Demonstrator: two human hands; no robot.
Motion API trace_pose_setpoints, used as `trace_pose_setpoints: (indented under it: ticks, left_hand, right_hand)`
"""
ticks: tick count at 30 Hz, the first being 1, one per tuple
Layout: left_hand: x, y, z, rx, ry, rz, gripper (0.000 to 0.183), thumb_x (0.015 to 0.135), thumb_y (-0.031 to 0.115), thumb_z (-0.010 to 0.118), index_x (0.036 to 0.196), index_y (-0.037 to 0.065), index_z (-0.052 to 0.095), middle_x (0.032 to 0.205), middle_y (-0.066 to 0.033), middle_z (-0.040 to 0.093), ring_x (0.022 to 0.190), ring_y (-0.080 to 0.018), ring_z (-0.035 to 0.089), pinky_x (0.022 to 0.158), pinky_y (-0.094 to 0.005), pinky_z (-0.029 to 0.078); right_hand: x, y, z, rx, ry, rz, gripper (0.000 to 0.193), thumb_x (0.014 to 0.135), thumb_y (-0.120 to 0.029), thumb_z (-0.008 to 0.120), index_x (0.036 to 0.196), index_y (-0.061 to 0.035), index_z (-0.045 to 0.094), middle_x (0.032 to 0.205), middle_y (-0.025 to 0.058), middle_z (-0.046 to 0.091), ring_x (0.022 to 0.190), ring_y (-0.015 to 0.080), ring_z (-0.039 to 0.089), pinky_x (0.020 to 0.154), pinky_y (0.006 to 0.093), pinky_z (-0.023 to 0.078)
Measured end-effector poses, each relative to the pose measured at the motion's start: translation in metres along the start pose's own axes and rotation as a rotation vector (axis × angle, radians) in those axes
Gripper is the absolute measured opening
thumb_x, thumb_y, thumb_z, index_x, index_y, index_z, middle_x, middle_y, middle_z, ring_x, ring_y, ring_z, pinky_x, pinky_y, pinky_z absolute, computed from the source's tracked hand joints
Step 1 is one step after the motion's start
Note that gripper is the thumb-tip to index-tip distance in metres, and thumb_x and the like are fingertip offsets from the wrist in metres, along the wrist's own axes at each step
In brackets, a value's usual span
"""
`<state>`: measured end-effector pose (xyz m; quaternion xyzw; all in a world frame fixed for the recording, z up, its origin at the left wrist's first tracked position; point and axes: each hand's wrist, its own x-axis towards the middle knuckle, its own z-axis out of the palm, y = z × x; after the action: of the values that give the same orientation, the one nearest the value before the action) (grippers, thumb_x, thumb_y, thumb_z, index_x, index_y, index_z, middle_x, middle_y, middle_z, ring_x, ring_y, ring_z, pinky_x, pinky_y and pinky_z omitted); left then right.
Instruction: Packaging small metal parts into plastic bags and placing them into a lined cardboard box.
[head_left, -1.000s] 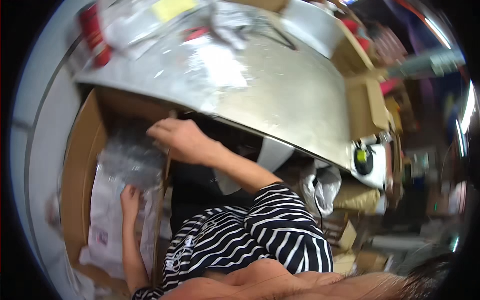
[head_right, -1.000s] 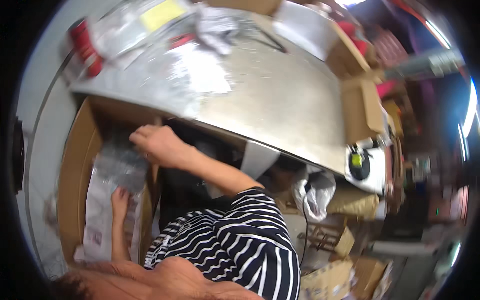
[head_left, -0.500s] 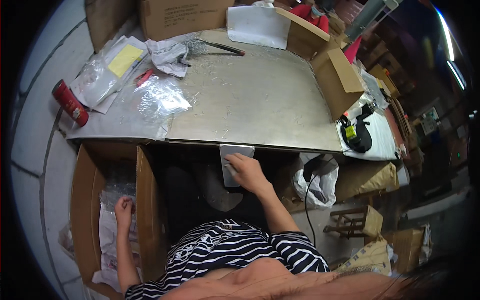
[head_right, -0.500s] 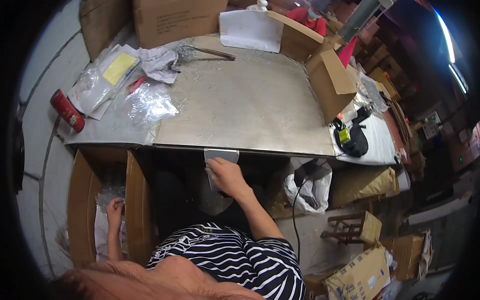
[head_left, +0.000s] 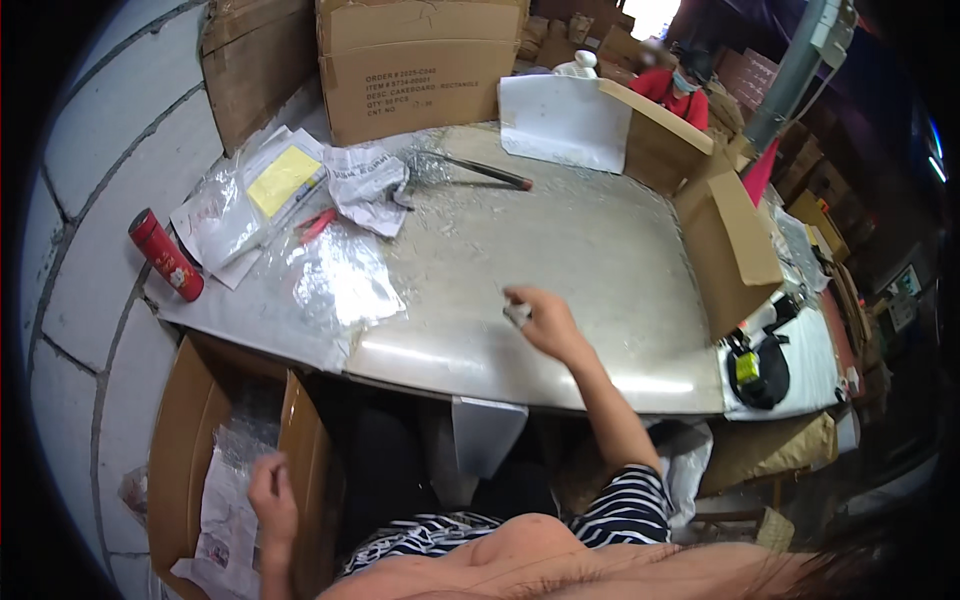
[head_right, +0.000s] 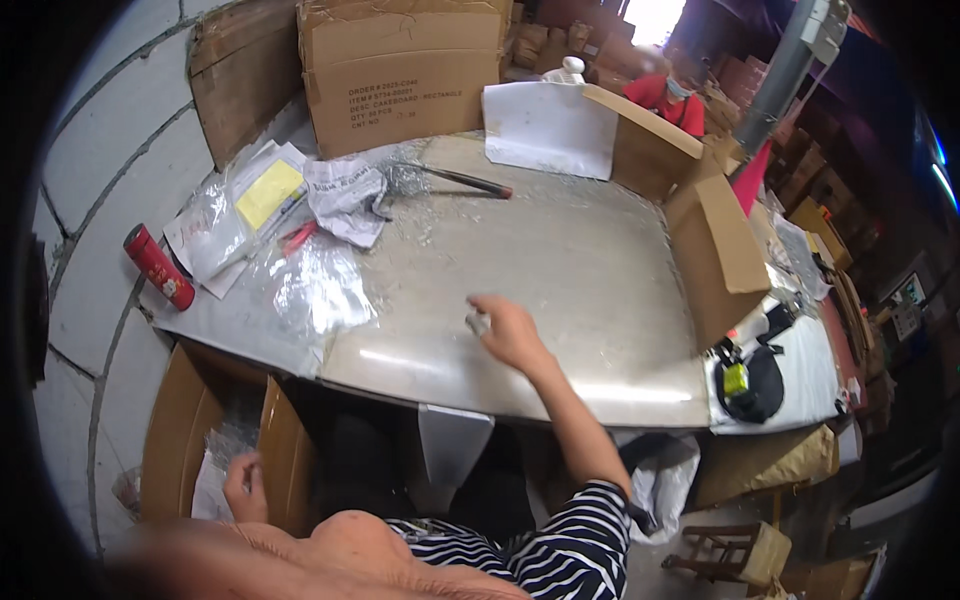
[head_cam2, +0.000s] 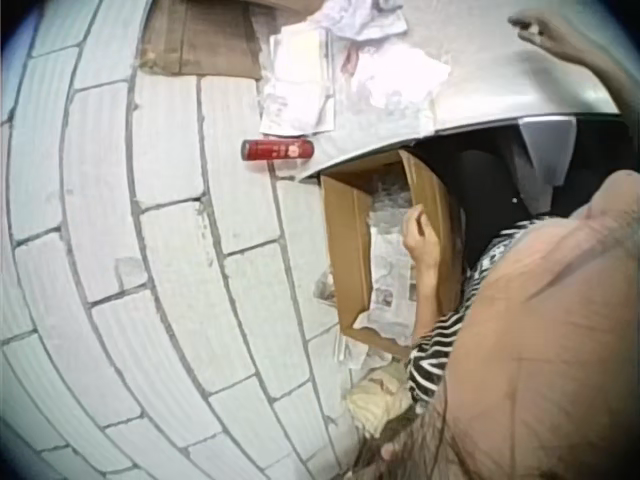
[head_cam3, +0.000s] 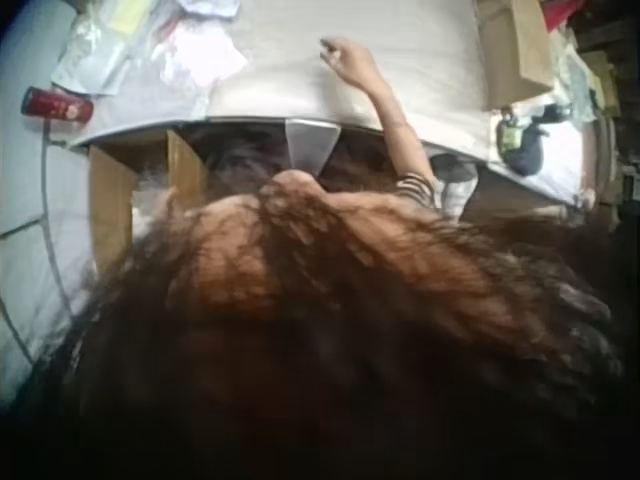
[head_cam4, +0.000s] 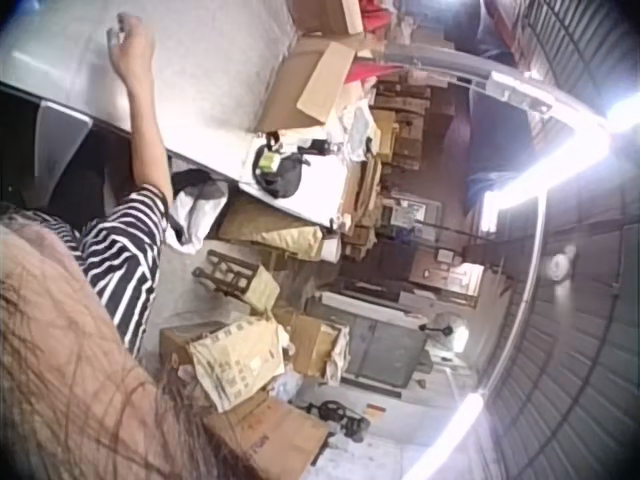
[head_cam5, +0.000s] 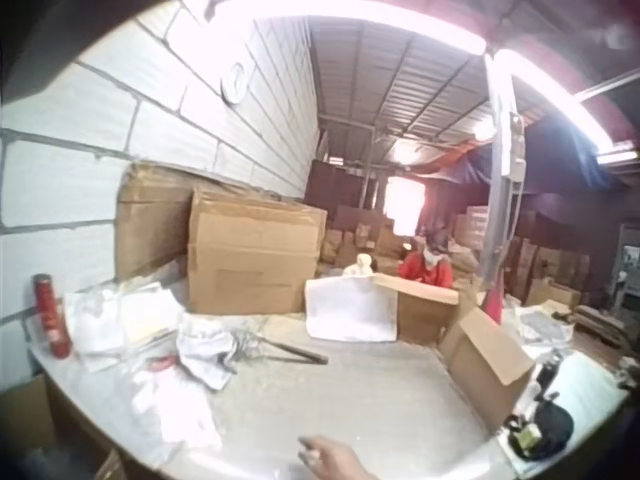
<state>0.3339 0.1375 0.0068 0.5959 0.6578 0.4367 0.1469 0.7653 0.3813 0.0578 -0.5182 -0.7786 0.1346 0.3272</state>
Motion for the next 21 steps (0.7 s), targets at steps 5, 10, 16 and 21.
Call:
trace_pose_setpoints:
  ticks: [5, 10, 16, 21]
  left_hand:
    - [0.01, 0.022, 0.054, -0.248, -0.031, 0.041, 0.013, 0.086, -0.009, 0.052, 0.094, -0.005, 0.061, 0.093, -0.0184, 0.063, 0.076, -0.022, 0.064, 0.067, -0.0305, 0.056]
    - [0.034, 0.023, 0.07, -0.3, -0.078, -0.16, 0.01, 0.089, -0.006, 0.053, 0.096, -0.006, 0.061, 0.087, -0.0146, 0.064, 0.074, -0.0183, 0.065, 0.07, -0.0294, 0.056]
    - [0.03, 0.029, 0.071, -0.393, -0.026, -0.336, 0.008, 0.089, -0.005, 0.055, 0.094, -0.006, 0.061, 0.083, -0.013, 0.066, 0.073, -0.0171, 0.066, 0.07, -0.0286, 0.055]
    - [0.05, 0.061, 0.069, -0.431, -0.178, -0.188, 0.008, 0.092, -0.002, 0.055, 0.098, -0.004, 0.06, 0.086, -0.0106, 0.066, 0.077, -0.0147, 0.064, 0.071, -0.0267, 0.053]
  right_hand:
    - [0.197, 0.117, 0.055, -0.283, 0.208, 0.141, 0.05, 0.08, -0.015, 0.065, 0.127, -0.0062, 0.052, 0.117, 0.0175, 0.06, 0.112, 0.0363, 0.055, 0.095, 0.0446, 0.045]
    - [0.302, 0.151, 0.092, -0.381, 0.422, 0.104, 0.053, 0.079, -0.012, 0.061, 0.13, -0.0078, 0.045, 0.121, 0.0152, 0.056, 0.116, 0.0383, 0.05, 0.096, 0.0494, 0.043]
    - [0.237, 0.137, 0.08, -0.318, -0.09, 0.026, 0.037, 0.079, -0.009, 0.054, 0.116, -0.0087, 0.054, 0.103, 0.0233, 0.062, 0.098, 0.0416, 0.058, 0.083, 0.049, 0.047]
    - [0.094, 0.1, 0.0, -0.177, -0.162, 0.18, 0.028, 0.076, -0.005, 0.052, 0.104, -0.0018, 0.054, 0.092, 0.0269, 0.062, 0.092, 0.0448, 0.059, 0.078, 0.051, 0.045]
